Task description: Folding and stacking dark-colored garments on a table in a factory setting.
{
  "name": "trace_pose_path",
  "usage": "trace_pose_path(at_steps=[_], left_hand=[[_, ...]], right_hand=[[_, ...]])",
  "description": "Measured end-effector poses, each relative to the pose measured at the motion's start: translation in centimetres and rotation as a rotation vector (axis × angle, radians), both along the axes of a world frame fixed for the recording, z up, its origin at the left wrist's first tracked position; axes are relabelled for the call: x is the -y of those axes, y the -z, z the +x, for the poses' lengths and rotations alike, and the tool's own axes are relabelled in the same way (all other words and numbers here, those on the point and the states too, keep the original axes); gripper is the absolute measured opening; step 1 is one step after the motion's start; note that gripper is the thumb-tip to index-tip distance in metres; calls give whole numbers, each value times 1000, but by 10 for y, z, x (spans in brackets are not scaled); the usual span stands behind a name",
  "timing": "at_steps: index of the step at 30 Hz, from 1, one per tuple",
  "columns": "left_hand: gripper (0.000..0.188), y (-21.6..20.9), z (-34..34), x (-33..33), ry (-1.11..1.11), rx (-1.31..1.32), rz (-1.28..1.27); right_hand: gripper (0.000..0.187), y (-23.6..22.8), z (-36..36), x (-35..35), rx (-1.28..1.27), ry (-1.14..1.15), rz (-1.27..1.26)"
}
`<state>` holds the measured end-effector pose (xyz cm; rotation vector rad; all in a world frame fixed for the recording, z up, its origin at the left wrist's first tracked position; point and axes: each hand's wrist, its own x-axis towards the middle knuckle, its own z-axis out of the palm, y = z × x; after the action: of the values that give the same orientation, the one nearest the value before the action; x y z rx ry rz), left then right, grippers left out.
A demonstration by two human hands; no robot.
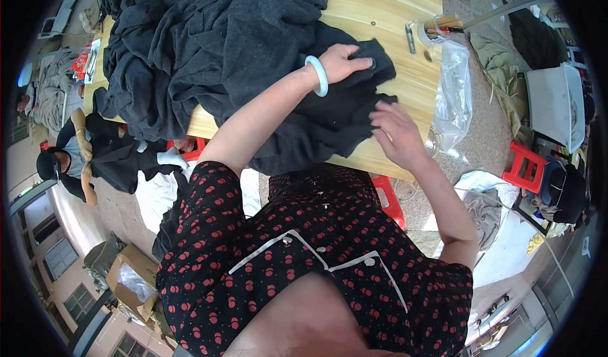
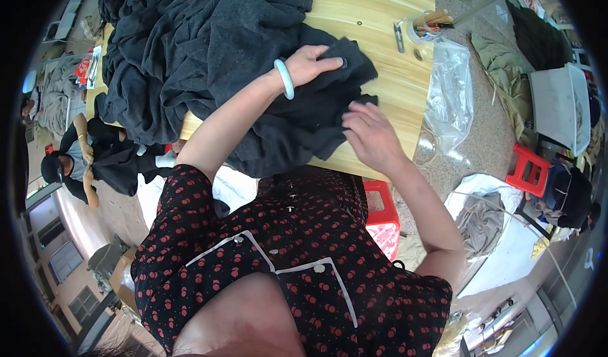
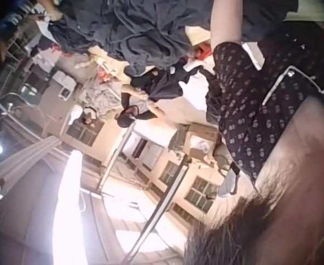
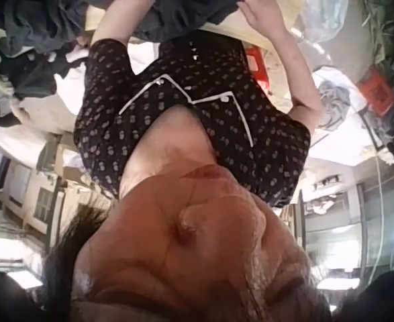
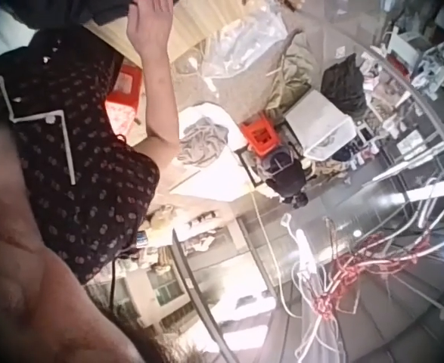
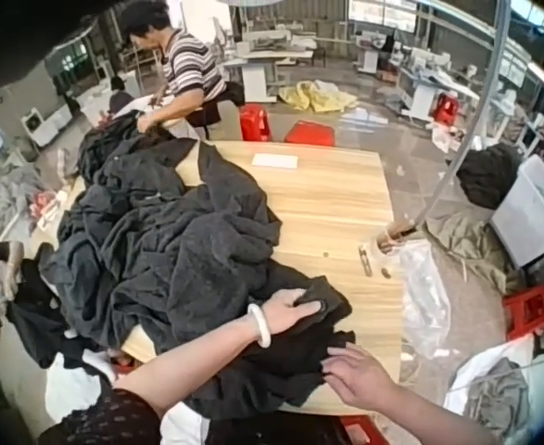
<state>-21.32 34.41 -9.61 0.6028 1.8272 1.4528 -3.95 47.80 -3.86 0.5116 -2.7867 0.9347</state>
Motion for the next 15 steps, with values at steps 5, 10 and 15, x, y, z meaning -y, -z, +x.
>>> trace_pose_path(at_steps=[5, 10, 15], left_hand=[[51, 56, 19, -1, 16, -384, -461], [58, 81, 38, 17, -137, -158, -706], [59, 83, 38, 21, -147, -66, -739]], right_hand=[[12, 79, -34, 32, 253, 80, 52], [19, 145, -31, 35, 299, 74, 67], [33, 133, -16, -3, 379, 165, -29]])
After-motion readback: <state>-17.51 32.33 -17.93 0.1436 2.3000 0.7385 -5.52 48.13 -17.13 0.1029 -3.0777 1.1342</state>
